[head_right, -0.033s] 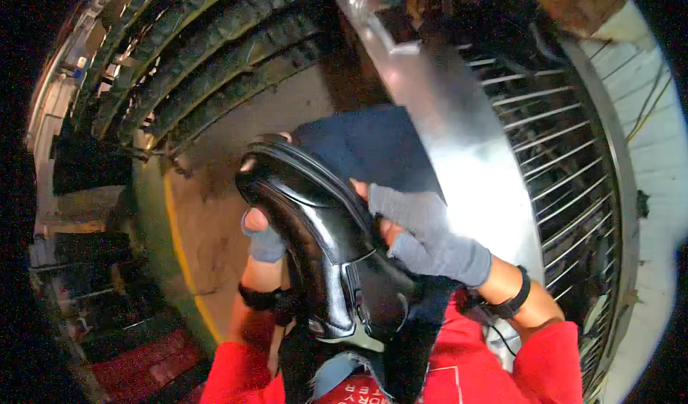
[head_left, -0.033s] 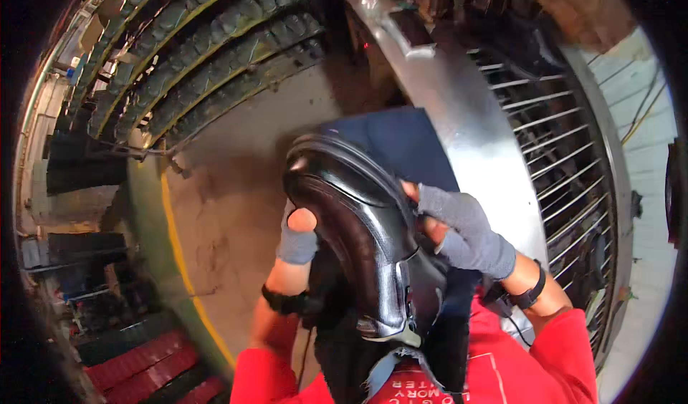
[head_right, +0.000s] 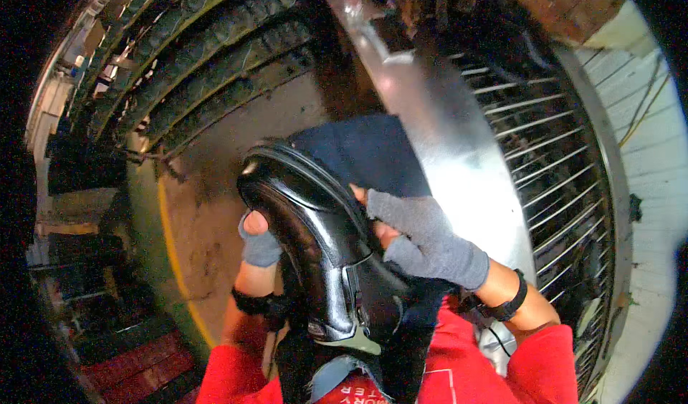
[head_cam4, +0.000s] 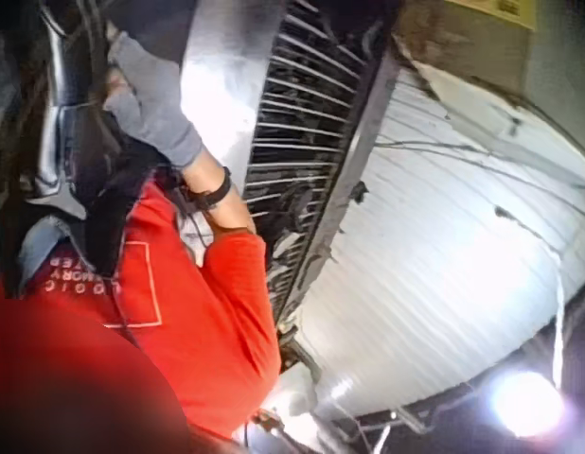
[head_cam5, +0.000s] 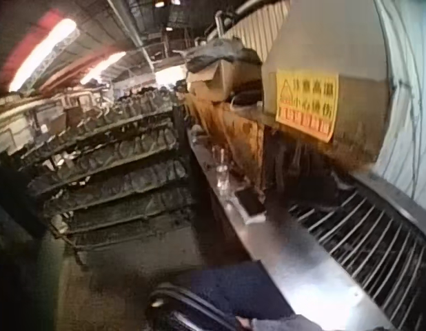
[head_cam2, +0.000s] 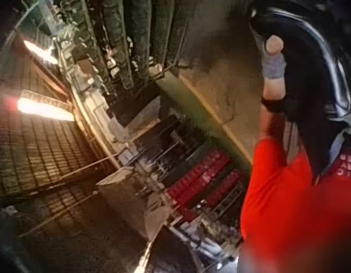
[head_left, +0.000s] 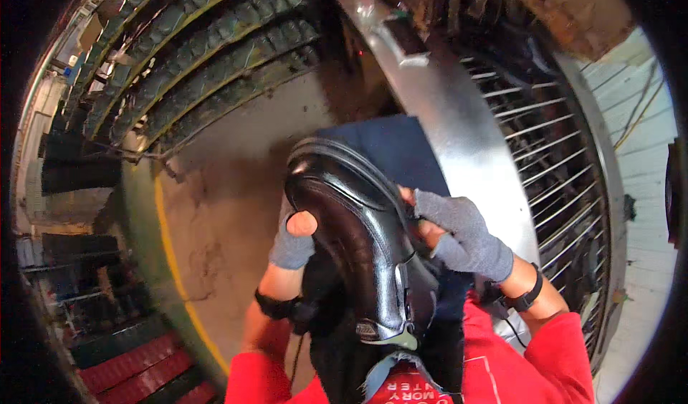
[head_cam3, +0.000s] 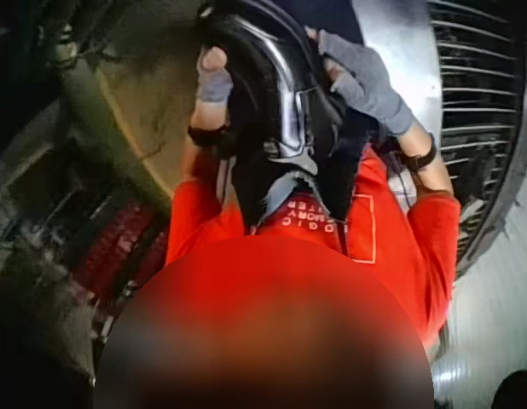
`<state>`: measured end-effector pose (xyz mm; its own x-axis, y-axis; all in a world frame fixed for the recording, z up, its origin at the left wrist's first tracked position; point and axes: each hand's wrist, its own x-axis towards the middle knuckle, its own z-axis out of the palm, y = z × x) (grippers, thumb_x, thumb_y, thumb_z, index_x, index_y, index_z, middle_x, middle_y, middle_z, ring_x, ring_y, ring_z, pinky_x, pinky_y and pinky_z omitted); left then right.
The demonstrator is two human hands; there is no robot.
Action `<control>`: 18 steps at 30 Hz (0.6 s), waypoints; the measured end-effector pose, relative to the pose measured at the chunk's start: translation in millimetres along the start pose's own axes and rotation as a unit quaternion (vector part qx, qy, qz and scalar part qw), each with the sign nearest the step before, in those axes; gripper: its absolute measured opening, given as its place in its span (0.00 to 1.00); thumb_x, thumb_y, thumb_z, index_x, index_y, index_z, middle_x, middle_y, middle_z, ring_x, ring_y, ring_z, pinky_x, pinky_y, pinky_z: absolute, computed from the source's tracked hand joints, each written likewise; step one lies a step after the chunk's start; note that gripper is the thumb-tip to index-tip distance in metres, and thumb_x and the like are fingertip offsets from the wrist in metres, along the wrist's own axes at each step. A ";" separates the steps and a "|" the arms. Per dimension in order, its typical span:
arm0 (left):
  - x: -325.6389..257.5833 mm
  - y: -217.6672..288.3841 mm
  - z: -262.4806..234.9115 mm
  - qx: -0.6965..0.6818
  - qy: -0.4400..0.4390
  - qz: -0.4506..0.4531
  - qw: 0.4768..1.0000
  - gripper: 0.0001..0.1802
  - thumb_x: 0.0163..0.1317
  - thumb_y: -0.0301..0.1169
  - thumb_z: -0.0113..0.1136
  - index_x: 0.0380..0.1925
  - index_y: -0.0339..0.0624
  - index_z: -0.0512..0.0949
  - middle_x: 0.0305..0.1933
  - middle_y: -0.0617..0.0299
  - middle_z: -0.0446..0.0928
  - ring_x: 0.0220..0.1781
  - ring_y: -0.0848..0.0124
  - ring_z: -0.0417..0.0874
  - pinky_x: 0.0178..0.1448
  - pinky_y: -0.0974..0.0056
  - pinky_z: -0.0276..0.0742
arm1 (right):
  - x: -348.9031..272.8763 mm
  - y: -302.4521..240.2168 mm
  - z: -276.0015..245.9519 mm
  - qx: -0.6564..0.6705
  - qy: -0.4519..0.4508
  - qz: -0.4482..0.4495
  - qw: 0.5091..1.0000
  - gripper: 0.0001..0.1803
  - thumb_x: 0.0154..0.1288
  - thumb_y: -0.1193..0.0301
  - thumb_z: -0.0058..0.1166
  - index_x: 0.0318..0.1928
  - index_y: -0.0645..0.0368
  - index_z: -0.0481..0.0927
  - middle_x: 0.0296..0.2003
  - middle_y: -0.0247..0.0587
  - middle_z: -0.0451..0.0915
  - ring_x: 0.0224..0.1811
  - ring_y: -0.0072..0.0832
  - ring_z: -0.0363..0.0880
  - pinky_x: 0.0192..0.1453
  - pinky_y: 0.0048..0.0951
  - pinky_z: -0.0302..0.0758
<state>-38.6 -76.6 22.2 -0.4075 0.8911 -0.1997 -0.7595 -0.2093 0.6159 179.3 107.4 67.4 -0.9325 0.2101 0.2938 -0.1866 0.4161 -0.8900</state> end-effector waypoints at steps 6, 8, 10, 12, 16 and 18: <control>15.2 20.0 89.1 0.310 -0.112 0.109 0.938 0.54 0.46 0.49 0.82 0.70 0.31 0.70 0.66 0.55 0.79 0.69 0.63 0.79 0.74 0.56 0.73 | 51.0 -49.6 -68.3 0.061 0.239 0.034 0.969 0.43 0.67 0.56 0.68 0.77 0.61 0.69 0.65 0.42 0.80 0.67 0.31 0.78 0.70 0.36 0.73; 23.1 22.4 116.4 0.415 -0.176 0.121 0.884 0.50 0.50 0.46 0.81 0.70 0.33 0.71 0.67 0.53 0.79 0.69 0.62 0.80 0.74 0.57 0.72 | 65.1 -61.1 -65.6 0.037 0.181 -0.066 0.981 0.40 0.61 0.55 0.70 0.70 0.61 0.76 0.67 0.47 0.78 0.69 0.37 0.76 0.73 0.41 0.71; 28.8 21.7 136.2 0.467 -0.214 0.075 0.855 0.50 0.53 0.49 0.80 0.72 0.39 0.69 0.67 0.50 0.80 0.68 0.60 0.82 0.71 0.56 0.75 | 62.5 -72.3 -75.1 -0.099 0.037 -0.088 0.991 0.33 0.57 0.57 0.71 0.60 0.61 0.83 0.64 0.52 0.80 0.67 0.42 0.78 0.73 0.44 0.70; 27.5 19.6 149.2 0.546 -0.214 0.106 0.803 0.51 0.54 0.51 0.79 0.72 0.38 0.67 0.63 0.48 0.82 0.67 0.54 0.84 0.69 0.54 0.77 | 56.5 -73.6 -83.2 -0.054 -0.014 -0.045 0.997 0.24 0.56 0.65 0.72 0.54 0.62 0.87 0.60 0.53 0.83 0.63 0.45 0.81 0.70 0.44 0.73; 11.7 25.4 155.4 0.593 -0.123 0.128 0.786 0.53 0.56 0.55 0.76 0.73 0.36 0.62 0.57 0.42 0.85 0.60 0.43 0.88 0.63 0.52 0.83 | 46.3 -52.1 -82.9 0.003 0.032 -0.027 0.999 0.33 0.52 0.61 0.74 0.57 0.62 0.81 0.62 0.53 0.80 0.66 0.42 0.78 0.72 0.44 0.70; 0.2 37.0 151.9 0.633 -0.028 0.180 0.753 0.54 0.56 0.55 0.77 0.73 0.35 0.62 0.57 0.44 0.85 0.60 0.47 0.89 0.62 0.53 0.83 | 35.4 -43.7 -63.8 0.167 0.132 0.002 0.977 0.52 0.45 0.53 0.79 0.68 0.62 0.69 0.69 0.53 0.72 0.73 0.41 0.70 0.77 0.44 0.64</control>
<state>10.2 -23.0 160.7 -0.4228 0.8910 0.1652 0.5008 0.0778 0.8621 174.2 153.1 138.9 -0.8300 0.4495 0.3304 -0.3148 0.1115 -0.9426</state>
